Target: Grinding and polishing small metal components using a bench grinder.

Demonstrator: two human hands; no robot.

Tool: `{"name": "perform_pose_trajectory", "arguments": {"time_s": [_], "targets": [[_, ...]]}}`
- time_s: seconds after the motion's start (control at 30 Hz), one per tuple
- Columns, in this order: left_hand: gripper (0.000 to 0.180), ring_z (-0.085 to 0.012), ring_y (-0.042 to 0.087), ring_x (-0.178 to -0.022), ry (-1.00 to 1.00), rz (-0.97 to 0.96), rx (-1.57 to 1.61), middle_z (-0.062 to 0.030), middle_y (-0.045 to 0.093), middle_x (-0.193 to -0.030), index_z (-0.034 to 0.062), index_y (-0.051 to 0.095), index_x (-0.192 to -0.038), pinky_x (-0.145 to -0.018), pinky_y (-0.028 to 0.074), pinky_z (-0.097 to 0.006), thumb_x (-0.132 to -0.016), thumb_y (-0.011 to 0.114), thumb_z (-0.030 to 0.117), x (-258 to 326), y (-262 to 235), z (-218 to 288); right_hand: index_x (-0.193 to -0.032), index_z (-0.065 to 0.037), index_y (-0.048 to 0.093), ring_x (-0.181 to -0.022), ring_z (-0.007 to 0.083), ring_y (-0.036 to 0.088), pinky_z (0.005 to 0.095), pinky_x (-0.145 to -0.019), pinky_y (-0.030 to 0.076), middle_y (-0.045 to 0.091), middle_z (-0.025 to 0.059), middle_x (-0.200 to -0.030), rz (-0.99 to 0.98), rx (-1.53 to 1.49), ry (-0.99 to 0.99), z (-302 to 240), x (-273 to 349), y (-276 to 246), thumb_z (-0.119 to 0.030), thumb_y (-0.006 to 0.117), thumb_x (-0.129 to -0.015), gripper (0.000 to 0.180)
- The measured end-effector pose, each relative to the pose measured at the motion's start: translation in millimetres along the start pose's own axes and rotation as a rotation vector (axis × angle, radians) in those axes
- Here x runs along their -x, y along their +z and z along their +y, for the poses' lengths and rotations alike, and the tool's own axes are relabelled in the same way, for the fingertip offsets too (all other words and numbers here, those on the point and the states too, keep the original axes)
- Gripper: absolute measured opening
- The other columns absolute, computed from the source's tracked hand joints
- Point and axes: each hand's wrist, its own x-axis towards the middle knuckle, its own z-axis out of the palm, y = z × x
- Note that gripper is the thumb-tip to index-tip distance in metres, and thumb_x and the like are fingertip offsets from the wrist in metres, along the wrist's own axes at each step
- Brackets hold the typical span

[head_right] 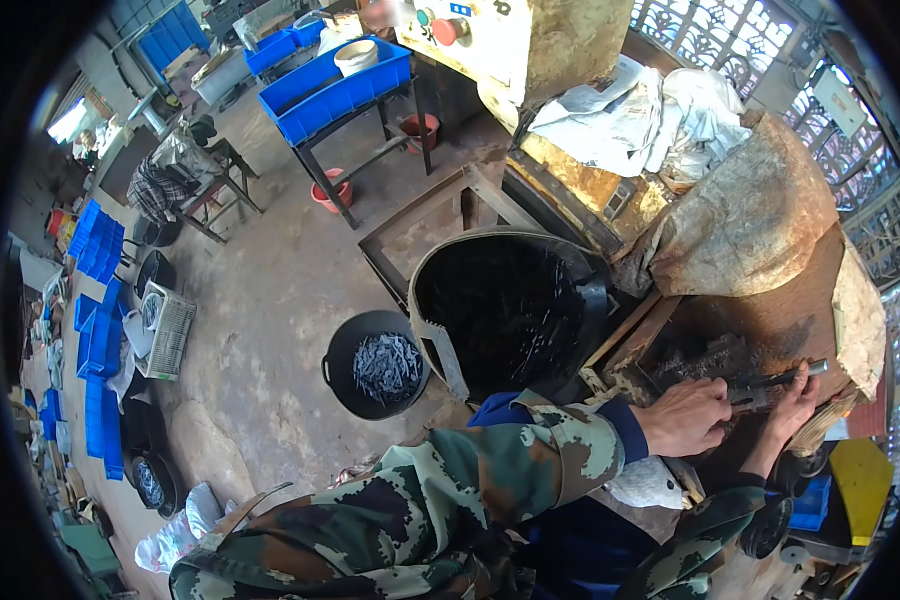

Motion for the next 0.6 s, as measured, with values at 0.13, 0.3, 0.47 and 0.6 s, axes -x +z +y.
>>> {"name": "perform_pose_trajectory", "arguments": {"time_s": [0.13,0.3,0.47,0.6], "targets": [[0.022,-0.0334,0.058,-0.105,-0.004,-0.021,-0.011,-0.0138,0.055,-0.103,0.0018,0.068,-0.095,-0.089,0.047,-0.048,-0.081,0.069,0.019,-4,9,-9,-0.108,0.004,0.065,-0.087,0.0191,0.061,0.034,-0.079,0.053,0.068,0.0102,-0.096,0.011,0.066,-0.002,4,-11,0,-0.042,0.06,-0.101,0.046],[0.022,-0.0336,0.057,-0.105,-0.013,-0.045,-0.048,-0.014,0.055,-0.104,0.0024,0.068,-0.095,-0.089,0.047,-0.049,-0.08,0.069,0.019,-4,17,-13,-0.106,0.001,0.066,-0.085,0.0203,0.066,0.0338,-0.078,0.053,0.067,0.0096,-0.093,-0.011,0.075,-0.002,5,-19,5,-0.042,0.06,-0.101,0.045],[0.023,-0.0331,0.057,-0.105,-0.016,-0.091,-0.059,-0.0139,0.055,-0.105,0.0025,0.068,-0.095,-0.089,0.047,-0.049,-0.08,0.069,0.02,-6,18,-10,-0.106,0.0,0.066,-0.085,0.0213,0.068,0.0333,-0.077,0.053,0.067,0.0098,-0.093,-0.004,0.083,-0.022,9,-23,4,-0.043,0.059,-0.101,0.044],[0.024,-0.0329,0.056,-0.106,-0.012,-0.087,-0.075,-0.0141,0.056,-0.106,0.0018,0.068,-0.094,-0.089,0.047,-0.049,-0.079,0.069,0.021,-6,17,-11,-0.105,0.0,0.067,-0.085,0.0197,0.068,0.0322,-0.077,0.053,0.068,0.0092,-0.091,0.01,0.071,-0.04,13,-25,8,-0.043,0.059,-0.101,0.044]]}}
